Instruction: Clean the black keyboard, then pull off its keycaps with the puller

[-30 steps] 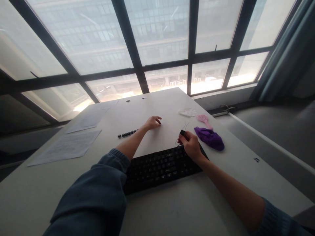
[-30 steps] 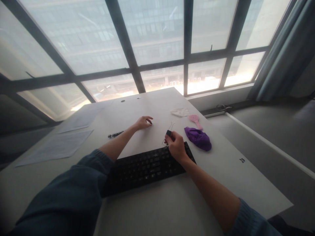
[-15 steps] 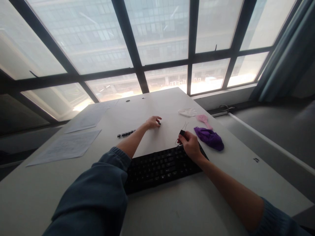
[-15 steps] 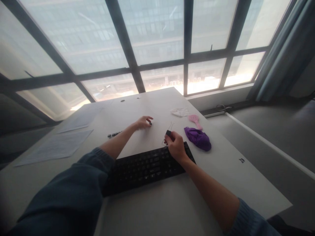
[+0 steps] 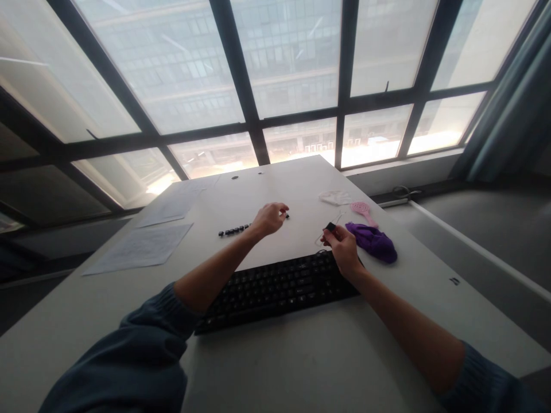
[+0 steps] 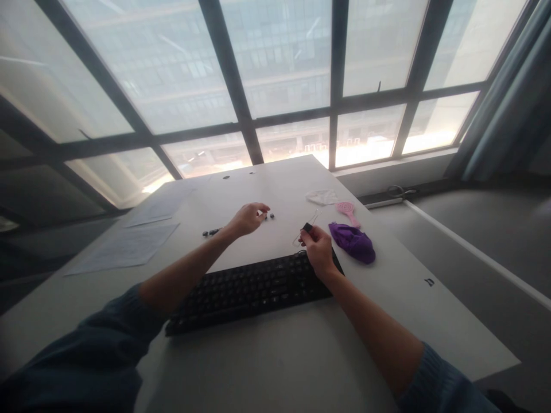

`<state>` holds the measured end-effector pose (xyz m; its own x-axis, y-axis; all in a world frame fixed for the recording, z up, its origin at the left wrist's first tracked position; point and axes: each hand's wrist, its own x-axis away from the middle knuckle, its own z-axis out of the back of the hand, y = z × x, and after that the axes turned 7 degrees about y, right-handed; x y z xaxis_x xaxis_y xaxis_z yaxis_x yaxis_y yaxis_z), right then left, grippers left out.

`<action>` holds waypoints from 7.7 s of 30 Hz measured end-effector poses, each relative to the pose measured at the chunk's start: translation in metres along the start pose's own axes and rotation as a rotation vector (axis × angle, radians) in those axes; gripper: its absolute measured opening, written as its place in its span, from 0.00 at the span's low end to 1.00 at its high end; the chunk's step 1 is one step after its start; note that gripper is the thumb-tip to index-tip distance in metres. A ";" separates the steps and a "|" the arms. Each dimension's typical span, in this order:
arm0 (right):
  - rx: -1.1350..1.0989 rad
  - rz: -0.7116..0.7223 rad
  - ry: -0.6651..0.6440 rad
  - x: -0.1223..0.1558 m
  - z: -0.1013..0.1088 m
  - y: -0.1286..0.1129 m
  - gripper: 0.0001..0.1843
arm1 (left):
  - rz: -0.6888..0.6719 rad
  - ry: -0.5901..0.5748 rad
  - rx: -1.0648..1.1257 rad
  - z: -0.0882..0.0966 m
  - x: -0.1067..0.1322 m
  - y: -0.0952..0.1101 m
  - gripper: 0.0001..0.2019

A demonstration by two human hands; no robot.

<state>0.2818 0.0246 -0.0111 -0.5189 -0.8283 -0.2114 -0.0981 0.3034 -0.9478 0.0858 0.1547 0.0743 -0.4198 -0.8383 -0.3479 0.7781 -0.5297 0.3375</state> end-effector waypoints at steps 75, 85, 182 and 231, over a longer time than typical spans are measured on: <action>0.388 0.291 -0.310 0.003 0.012 -0.006 0.08 | 0.007 0.172 0.225 -0.068 0.116 0.091 0.11; 0.266 0.168 -0.238 -0.002 0.012 -0.007 0.12 | -0.031 0.107 0.260 -0.060 0.119 0.094 0.14; 0.259 0.033 -0.183 0.000 0.006 -0.010 0.11 | 0.042 -0.181 0.057 -0.075 -0.077 -0.083 0.27; 0.392 0.227 -0.344 -0.006 0.019 -0.002 0.10 | 0.001 -0.087 0.163 -0.055 0.101 0.089 0.11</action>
<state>0.3009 0.0197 -0.0121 -0.1768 -0.8885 -0.4235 0.3406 0.3484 -0.8733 0.1386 0.0297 0.0215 -0.4632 -0.8433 -0.2727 0.6956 -0.5366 0.4777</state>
